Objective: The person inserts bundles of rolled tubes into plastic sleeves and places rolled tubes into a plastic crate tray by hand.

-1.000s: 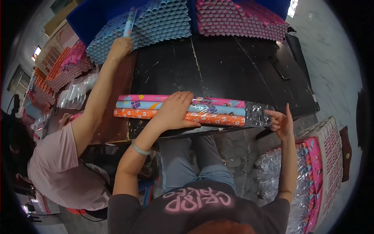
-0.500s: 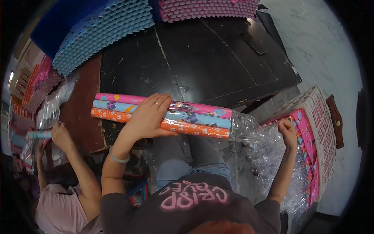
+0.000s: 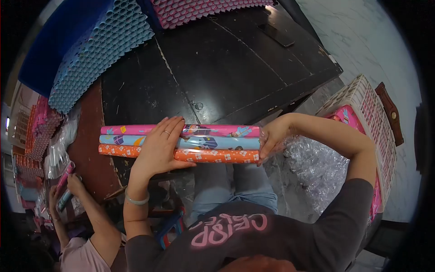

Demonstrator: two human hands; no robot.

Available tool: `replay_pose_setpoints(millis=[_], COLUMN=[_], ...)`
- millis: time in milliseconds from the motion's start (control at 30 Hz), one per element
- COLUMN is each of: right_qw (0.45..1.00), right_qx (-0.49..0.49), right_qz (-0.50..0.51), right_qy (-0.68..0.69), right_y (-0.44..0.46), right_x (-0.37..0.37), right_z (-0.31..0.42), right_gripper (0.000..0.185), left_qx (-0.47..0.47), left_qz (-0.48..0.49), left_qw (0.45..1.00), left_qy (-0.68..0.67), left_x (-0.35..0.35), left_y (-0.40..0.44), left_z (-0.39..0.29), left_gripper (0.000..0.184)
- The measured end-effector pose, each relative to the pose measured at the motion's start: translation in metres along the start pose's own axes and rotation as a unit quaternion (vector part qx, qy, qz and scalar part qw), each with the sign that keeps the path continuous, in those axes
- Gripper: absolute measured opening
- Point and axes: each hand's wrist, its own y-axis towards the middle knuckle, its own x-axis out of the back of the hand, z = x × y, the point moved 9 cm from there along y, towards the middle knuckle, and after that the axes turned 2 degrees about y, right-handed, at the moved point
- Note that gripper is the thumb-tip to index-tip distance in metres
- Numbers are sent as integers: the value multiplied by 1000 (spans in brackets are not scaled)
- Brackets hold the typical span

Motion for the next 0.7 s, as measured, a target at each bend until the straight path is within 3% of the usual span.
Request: replay_pose_setpoints(millis=[67,167,233,267,300,333,367,433,500,533,633,700], right_qw=[998,990,981,977,985,974,959,958,925,881,864,846], right_qx=[4,57,96,130,82,130,178,189,201,291,297,323], right_qz=[-33,-80,-107,-109,-104,-117,-132,-133,-177,-207,-246,-301], right_qy=[-62,-101,-130,-127,-110,-145,-178,-170,-270,-309,-323,-298], right_y=[-8,-8,-5,-2,1,-1,-6,-8,-8,-15,-22,-33], right_x=[-8,-22,-34,-37,-42,-50,-60,-78,-89,-101,-125,-143], right_z=[1,-3,-8,-16,-30,-26,-22,-32,-48,-44,-77,-99], right_gripper=[31,27,25,25,25,25,26,26,23,21,18,18], left_qx=[-2,10,-3,-41,-3,81,162,280,173,158,241,225], left_qz=[11,-71,-170,-208,-147,-75,-4,-104,-183,-212,-279,-256], left_qw=[1000,994,983,940,872,764,616,517,234,143,279,284], left_qy=[-5,82,-67,-268,-467,-635,-771,-802,-939,-954,-887,-896], left_x=[4,35,32,27,0,-36,-75,-135,-150,-132,-106,-115], left_y=[-1,-13,-55,-70,-80,-84,-87,-97,-84,-67,-42,-33], left_z=[-6,-36,-57,-62,-63,-69,-87,-97,-98,-94,-78,-95], left_gripper=[91,72,60,46,37,40,43,67,69,58,52,53])
